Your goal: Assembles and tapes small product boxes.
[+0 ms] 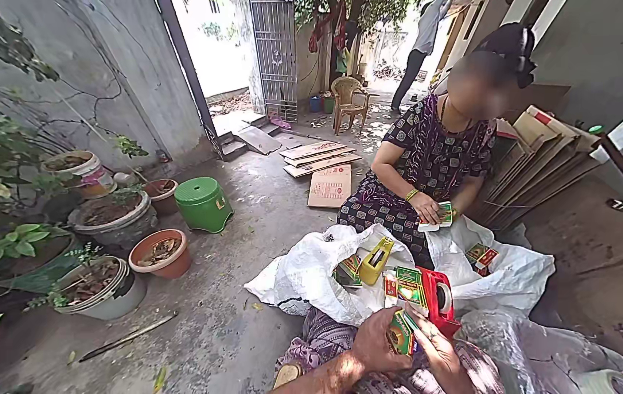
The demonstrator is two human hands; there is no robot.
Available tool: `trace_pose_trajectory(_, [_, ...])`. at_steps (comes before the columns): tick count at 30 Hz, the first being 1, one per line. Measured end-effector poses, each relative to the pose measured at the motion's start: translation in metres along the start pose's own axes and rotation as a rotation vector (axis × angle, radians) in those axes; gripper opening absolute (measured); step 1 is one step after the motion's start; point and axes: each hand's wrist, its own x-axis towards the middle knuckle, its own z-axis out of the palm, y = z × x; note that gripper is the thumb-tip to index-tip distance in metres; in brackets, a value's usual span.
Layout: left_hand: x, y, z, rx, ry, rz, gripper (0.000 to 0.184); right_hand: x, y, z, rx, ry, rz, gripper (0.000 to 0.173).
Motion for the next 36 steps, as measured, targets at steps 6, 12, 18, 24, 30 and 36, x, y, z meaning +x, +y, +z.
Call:
trace_pose_trajectory(6, [-0.002, 0.001, 0.003, -0.020, 0.021, 0.023, 0.097, -0.004, -0.002, -0.001, -0.098, -0.066, -0.053, 0.045])
trace_pose_trajectory(12, [-0.003, -0.004, 0.006, -0.037, -0.006, -0.033, 0.099, -0.008, -0.008, -0.004, -0.126, -0.158, -0.048, 0.055])
trace_pose_trajectory(18, [0.002, -0.002, 0.008, -0.002, -0.023, -0.002, 0.099, -0.008, 0.002, -0.015, 0.015, -0.143, -0.118, 0.063])
trace_pose_trajectory(24, [0.001, 0.005, 0.006, 0.024, -0.041, -0.053, 0.099, -0.009, 0.005, -0.009, -0.078, -0.150, -0.121, 0.064])
trace_pose_trajectory(30, [-0.002, 0.006, 0.007, 0.066, -0.018, -0.102, 0.102, -0.012, -0.001, 0.003, -0.310, -0.134, -0.062, 0.071])
trace_pose_trajectory(36, [-0.004, 0.006, 0.011, 0.134, 0.149, -0.080, 0.099, -0.023, -0.002, 0.017, -0.098, 0.033, 0.009, 0.047])
